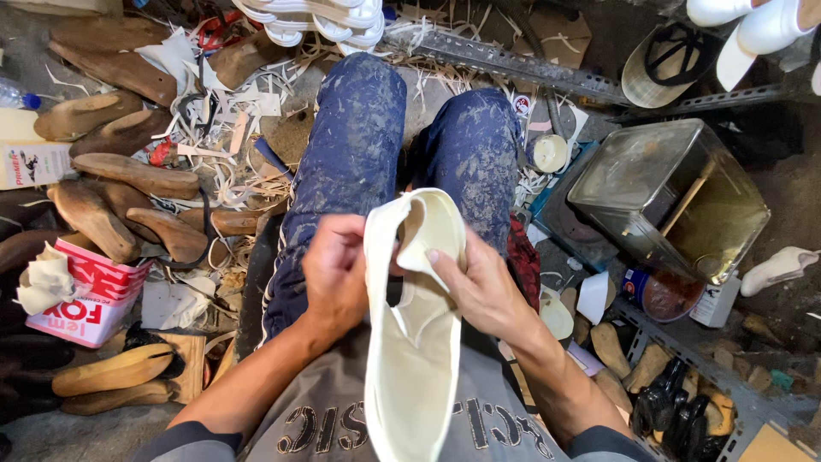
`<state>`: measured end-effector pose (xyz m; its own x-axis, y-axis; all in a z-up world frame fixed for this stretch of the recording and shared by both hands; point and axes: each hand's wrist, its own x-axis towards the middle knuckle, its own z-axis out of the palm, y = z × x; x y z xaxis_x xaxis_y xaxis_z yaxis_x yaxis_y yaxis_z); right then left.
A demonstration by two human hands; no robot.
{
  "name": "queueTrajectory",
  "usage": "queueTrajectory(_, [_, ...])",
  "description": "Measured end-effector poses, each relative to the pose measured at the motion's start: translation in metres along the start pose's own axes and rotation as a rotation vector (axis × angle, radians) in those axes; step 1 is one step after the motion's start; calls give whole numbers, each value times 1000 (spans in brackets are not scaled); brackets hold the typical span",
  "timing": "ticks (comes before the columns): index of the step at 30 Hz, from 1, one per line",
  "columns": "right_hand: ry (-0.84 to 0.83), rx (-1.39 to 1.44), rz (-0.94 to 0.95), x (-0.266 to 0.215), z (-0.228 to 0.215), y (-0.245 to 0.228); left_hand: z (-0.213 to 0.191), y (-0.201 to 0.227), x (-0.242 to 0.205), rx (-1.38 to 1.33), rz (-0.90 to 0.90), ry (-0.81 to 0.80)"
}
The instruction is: The person places a white shoe sole on their lap and uses a hammer to tap a wooden block inside it. They then use pliers to trim and shape the edges of the sole, repeatedly adjusting the shoe's position to work on different sections.
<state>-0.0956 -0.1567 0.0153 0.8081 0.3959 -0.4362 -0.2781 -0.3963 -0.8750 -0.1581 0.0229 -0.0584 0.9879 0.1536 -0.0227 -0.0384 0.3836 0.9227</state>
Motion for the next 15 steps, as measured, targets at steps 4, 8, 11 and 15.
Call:
queueTrajectory(4, [-125,-88,84,-8,2,7,4,29,21,241,170,184])
queueTrajectory(8, [63,-315,-130,-6,4,-16,0,24,15,578,228,144])
queueTrajectory(11, [288,-633,-466,-10,-2,-4,-8,17,12,672,242,137])
queueTrajectory(15, [221,-834,-495,2,13,-29,-2,21,13,703,268,64])
